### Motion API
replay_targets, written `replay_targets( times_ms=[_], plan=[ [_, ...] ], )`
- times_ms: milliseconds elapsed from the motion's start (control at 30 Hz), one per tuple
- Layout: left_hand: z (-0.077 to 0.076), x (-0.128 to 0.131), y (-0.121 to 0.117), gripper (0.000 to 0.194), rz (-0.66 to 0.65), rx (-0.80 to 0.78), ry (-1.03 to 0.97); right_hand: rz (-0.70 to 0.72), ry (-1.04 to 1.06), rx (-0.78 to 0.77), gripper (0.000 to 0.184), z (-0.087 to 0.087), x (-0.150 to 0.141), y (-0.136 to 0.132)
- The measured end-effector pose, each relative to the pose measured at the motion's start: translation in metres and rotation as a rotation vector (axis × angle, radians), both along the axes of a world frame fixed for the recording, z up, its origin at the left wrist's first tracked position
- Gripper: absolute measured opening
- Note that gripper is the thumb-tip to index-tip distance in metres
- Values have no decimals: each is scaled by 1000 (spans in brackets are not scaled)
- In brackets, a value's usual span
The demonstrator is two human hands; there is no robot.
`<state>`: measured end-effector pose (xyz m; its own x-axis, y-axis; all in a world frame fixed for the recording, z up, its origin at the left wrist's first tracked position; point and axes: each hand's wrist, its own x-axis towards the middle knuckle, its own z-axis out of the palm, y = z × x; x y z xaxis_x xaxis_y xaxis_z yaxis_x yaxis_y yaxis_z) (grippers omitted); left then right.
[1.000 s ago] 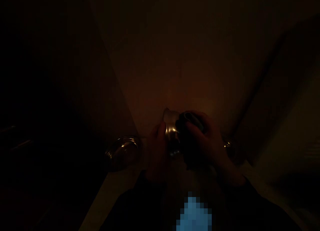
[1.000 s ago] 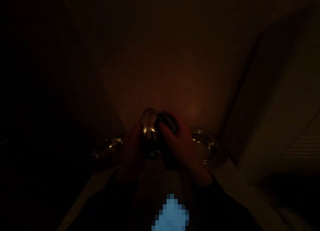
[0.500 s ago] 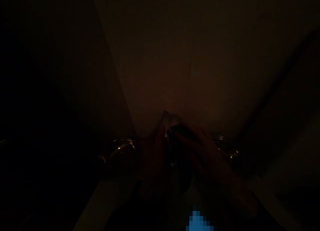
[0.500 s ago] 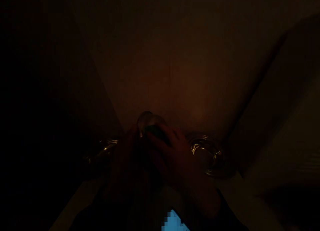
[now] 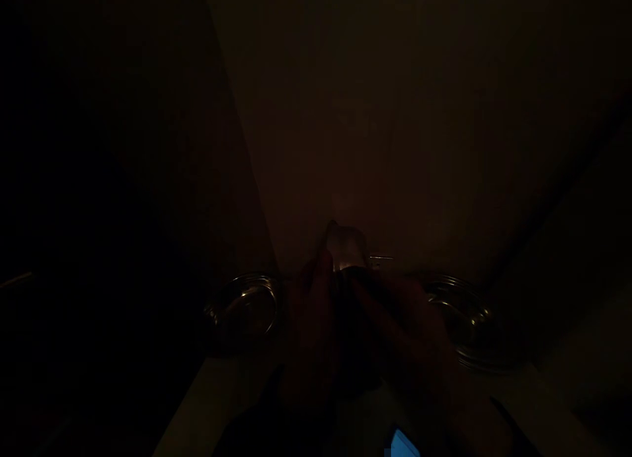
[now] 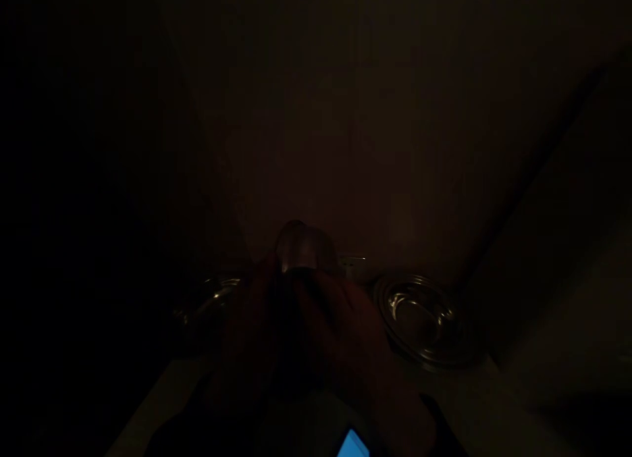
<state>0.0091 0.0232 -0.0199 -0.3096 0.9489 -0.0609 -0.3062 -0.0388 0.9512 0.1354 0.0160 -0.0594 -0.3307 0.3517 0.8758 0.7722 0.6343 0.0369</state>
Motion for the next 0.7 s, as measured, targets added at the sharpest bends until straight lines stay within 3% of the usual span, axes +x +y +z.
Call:
replay_targets(
  times_ms=[233,467,700],
  plan=[
    [-5,5,5,33,-57,-48,-119,-68,-59,28,41,-4,0,0],
    [-15,7,3,31,-172,22,-235,-223,-162,115,34,8,6,-2],
    [1,11,4,20,-62,-89,-282,-92,-110,91,32,-1,0,-5]
  ],
)
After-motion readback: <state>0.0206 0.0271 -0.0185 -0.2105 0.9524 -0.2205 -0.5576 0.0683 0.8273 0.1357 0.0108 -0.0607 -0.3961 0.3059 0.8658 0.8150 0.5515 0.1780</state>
